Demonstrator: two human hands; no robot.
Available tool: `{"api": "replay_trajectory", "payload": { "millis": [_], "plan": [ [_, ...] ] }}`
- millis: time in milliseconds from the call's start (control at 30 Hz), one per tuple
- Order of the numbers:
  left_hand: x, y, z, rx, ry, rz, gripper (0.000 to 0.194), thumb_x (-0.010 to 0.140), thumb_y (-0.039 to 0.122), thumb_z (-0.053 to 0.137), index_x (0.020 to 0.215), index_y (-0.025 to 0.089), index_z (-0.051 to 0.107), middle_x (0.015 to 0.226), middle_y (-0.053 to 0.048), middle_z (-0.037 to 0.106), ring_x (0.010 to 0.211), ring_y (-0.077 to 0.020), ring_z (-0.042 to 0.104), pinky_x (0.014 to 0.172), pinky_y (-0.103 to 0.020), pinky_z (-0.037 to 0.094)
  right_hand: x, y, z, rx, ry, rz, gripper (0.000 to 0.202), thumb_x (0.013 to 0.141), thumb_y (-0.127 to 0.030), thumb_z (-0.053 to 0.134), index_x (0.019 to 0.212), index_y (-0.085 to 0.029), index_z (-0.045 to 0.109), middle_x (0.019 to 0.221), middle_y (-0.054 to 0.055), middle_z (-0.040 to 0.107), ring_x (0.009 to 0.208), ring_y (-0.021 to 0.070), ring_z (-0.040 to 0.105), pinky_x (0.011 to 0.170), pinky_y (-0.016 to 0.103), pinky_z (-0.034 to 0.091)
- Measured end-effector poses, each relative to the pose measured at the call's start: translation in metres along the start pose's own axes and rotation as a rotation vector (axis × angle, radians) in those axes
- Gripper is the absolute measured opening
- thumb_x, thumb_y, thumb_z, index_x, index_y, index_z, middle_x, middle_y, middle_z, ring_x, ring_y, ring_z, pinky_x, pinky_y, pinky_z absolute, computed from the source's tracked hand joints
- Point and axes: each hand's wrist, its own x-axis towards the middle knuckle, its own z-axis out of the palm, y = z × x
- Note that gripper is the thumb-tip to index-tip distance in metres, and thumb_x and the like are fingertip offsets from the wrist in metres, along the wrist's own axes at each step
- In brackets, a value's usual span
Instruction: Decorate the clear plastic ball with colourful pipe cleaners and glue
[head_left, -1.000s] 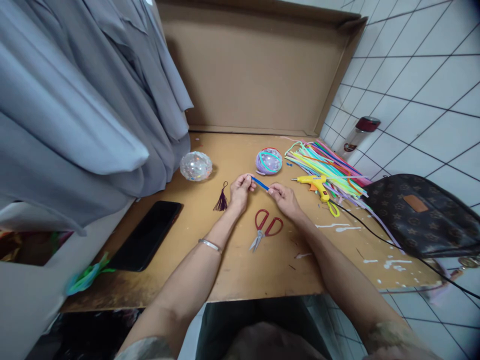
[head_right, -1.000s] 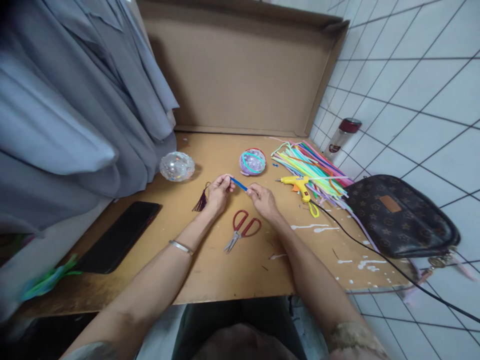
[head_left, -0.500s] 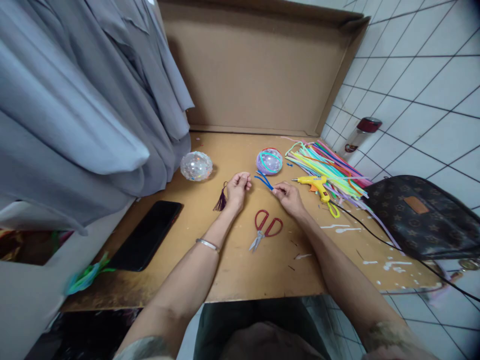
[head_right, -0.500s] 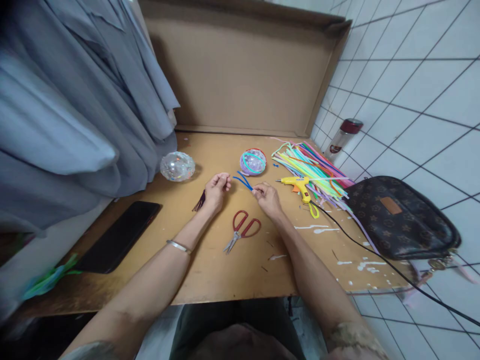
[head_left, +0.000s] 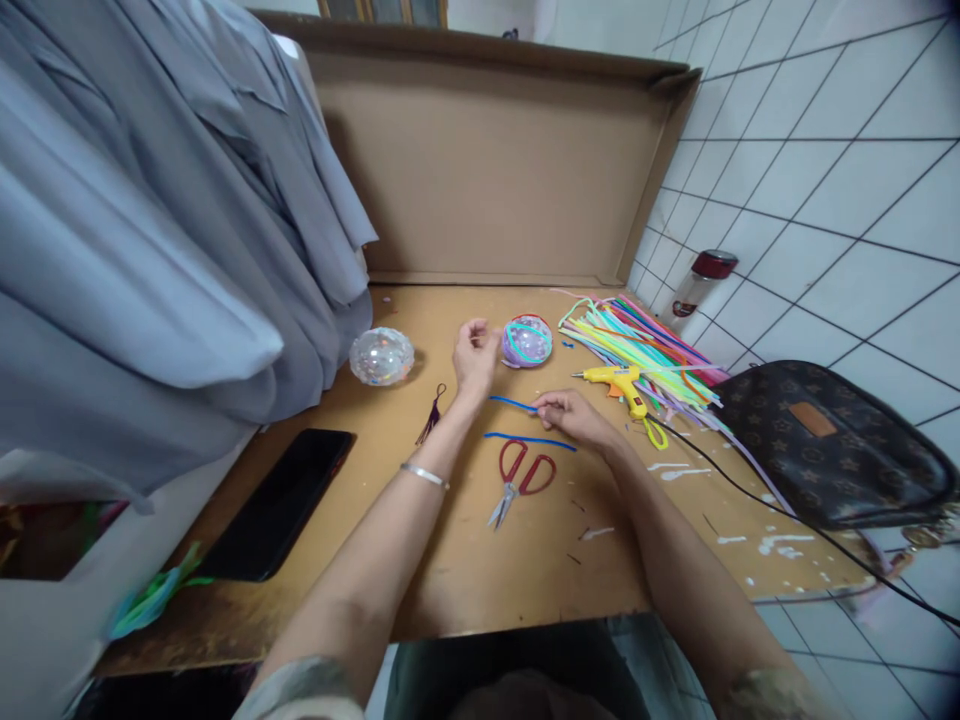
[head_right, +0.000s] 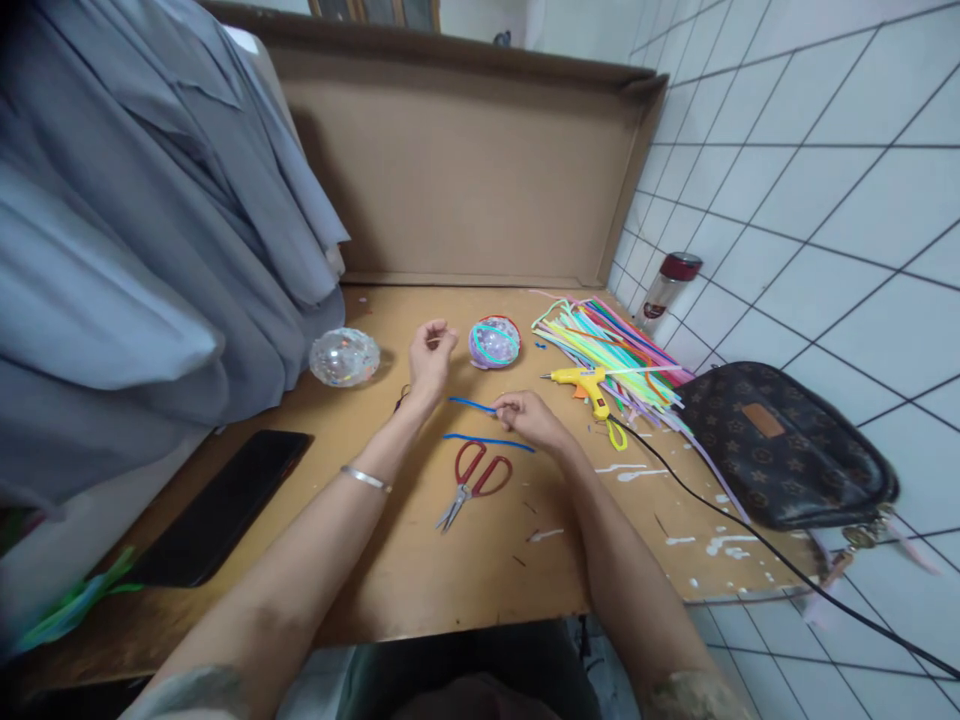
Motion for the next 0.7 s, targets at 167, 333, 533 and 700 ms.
{"api": "replay_trajectory", "payload": {
  "millis": [167, 333, 533, 700],
  "plan": [
    [0.029, 0.004, 0.036, 0.208, -0.053, -0.038, 0.051, 0.068, 0.043, 0.081, 0.107, 0.019, 0.058, 0.121, -0.014, 0.061, 0.119, -0.0279, 0.055, 0.098, -0.034, 0.04, 0.005, 0.002, -0.016, 0.112, 0.436, 0.047, 0.014, 0.06, -0.034, 0.058, 0.058, -0.02, 0.058, 0.043, -0.007, 0.041, 0.044, 0.0084, 0.03, 0.045, 0.024, 0.024],
    [0.042, -0.005, 0.053, 0.348, -0.135, -0.176, 0.069, 0.067, 0.058, 0.078, 0.12, 0.021, 0.054, 0.135, -0.019, 0.056, 0.134, -0.036, 0.047, 0.102, -0.041, 0.038, 0.01, 0.012, -0.022, 0.187, 0.62, 0.004, 0.015, 0.063, -0.038, 0.054, 0.063, -0.023, 0.052, 0.045, -0.009, 0.03, 0.042, 0.0086, 0.021, 0.043, 0.026, 0.017],
    [0.048, -0.009, 0.073, 0.458, -0.164, -0.202, 0.082, 0.052, 0.06, 0.085, 0.119, 0.021, 0.057, 0.136, -0.024, 0.054, 0.136, -0.0453, 0.042, 0.103, -0.051, 0.035, 0.012, 0.016, -0.02, 0.295, 0.717, 0.018, 0.018, 0.065, -0.039, 0.053, 0.073, -0.022, 0.055, 0.047, -0.01, 0.033, 0.041, 0.0087, 0.025, 0.042, 0.025, 0.019],
    [0.052, -0.012, 0.08, 0.518, -0.213, -0.294, 0.07, 0.047, 0.042, 0.09, 0.107, 0.021, 0.061, 0.122, -0.023, 0.062, 0.127, -0.044, 0.052, 0.095, -0.047, 0.041, 0.014, 0.02, -0.02, 0.302, 0.747, -0.018, 0.02, 0.064, -0.036, 0.056, 0.079, -0.023, 0.051, 0.051, -0.01, 0.038, 0.043, 0.0091, 0.031, 0.043, 0.023, 0.022]
  ]
}}
